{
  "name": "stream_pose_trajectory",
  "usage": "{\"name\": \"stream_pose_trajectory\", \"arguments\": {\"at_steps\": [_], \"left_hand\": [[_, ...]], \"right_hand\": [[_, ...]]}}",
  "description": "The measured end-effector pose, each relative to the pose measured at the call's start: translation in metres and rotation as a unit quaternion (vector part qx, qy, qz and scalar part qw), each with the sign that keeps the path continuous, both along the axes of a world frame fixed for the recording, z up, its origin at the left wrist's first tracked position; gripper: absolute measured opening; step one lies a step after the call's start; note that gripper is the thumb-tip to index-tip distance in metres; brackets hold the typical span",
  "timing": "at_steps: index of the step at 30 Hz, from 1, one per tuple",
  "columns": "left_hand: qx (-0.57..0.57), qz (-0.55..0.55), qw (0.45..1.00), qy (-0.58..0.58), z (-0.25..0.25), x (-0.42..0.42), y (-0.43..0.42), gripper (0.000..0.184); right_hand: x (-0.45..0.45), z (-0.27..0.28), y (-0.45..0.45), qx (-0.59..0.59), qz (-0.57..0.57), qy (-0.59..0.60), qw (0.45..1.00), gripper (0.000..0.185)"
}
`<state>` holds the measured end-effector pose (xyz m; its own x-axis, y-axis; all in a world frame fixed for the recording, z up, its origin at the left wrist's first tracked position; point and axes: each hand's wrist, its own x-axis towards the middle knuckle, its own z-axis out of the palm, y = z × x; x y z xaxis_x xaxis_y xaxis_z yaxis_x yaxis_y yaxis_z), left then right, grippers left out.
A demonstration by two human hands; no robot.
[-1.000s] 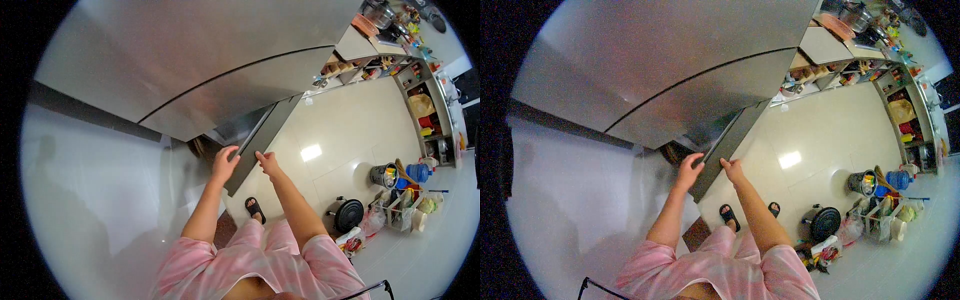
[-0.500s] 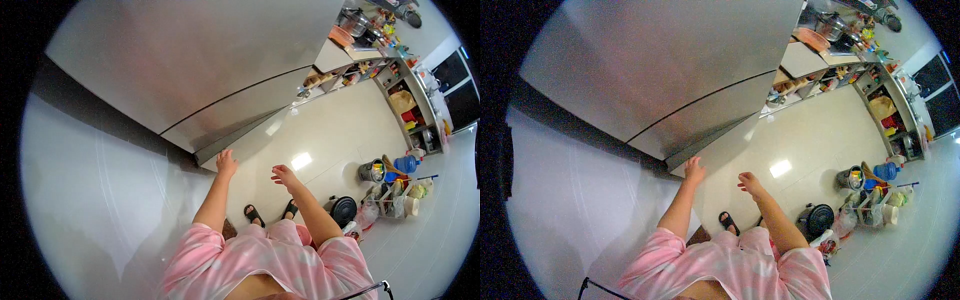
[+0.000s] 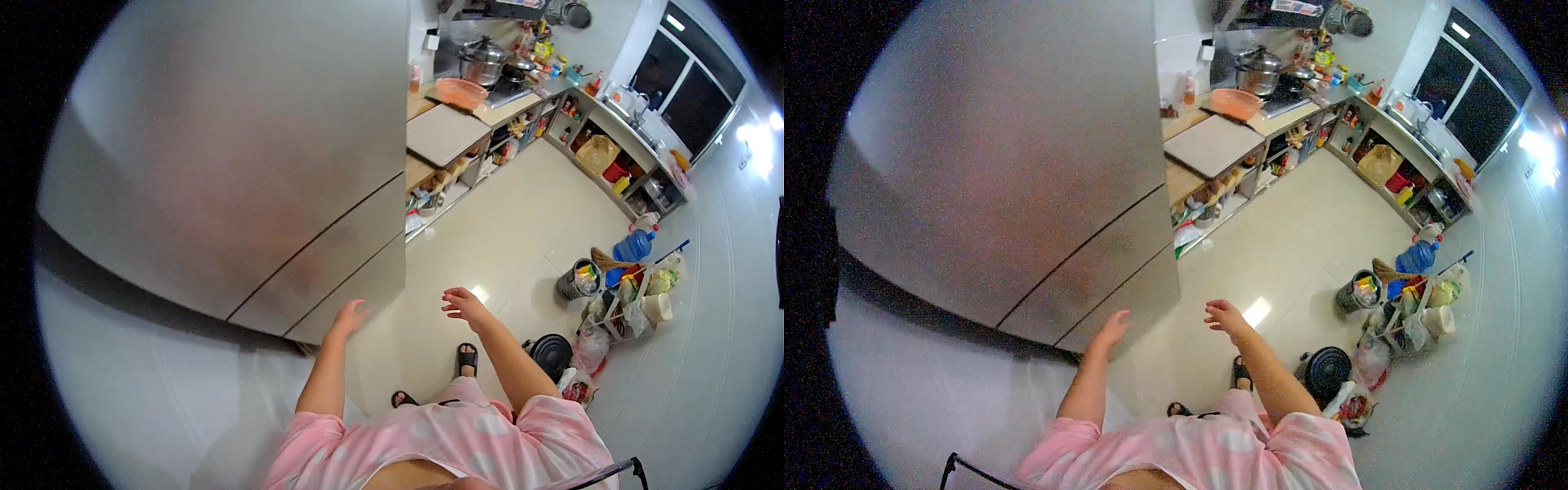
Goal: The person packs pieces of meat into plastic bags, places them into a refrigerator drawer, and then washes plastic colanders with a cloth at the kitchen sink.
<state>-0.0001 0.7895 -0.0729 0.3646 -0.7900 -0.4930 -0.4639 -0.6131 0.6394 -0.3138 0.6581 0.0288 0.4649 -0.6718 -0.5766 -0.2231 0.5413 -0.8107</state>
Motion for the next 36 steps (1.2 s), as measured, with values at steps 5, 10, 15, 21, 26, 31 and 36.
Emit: {"name": "stream_pose_trajectory", "arguments": {"at_steps": [5, 10, 15, 21, 26, 31, 36], "left_hand": [[-0.133, -0.093, 0.986, 0.049, 0.092, -0.075, -0.096, 0.045], [-0.213, -0.133, 0.967, 0.031, 0.133, -0.128, -0.216, 0.041], [-0.222, -0.090, 0.970, 0.031, 0.152, -0.176, -0.320, 0.039], [-0.252, -0.009, 0.967, 0.020, 0.129, -0.159, -0.410, 0.041], [-0.229, 0.151, 0.958, 0.081, 0.104, -0.106, -0.466, 0.051], [-0.237, 0.280, 0.908, 0.202, 0.078, -0.049, -0.538, 0.058], [-0.197, 0.292, 0.936, 0.014, 0.011, 0.020, -0.602, 0.057]], "right_hand": [[-0.056, 0.016, -0.071, -0.022, -0.059, -0.036, 0.997, 0.033], [-0.124, 0.015, -0.182, -0.046, -0.089, -0.073, 0.992, 0.029], [-0.173, 0.022, -0.300, -0.050, -0.111, -0.059, 0.991, 0.027], [-0.166, 0.052, -0.424, -0.080, -0.065, -0.063, 0.993, 0.027], [-0.114, 0.058, -0.513, -0.098, -0.015, -0.077, 0.992, 0.032], [-0.051, 0.052, -0.595, -0.120, 0.018, -0.031, 0.992, 0.030], [0.001, 0.039, -0.675, -0.149, 0.039, 0.053, 0.987, 0.031]]}}
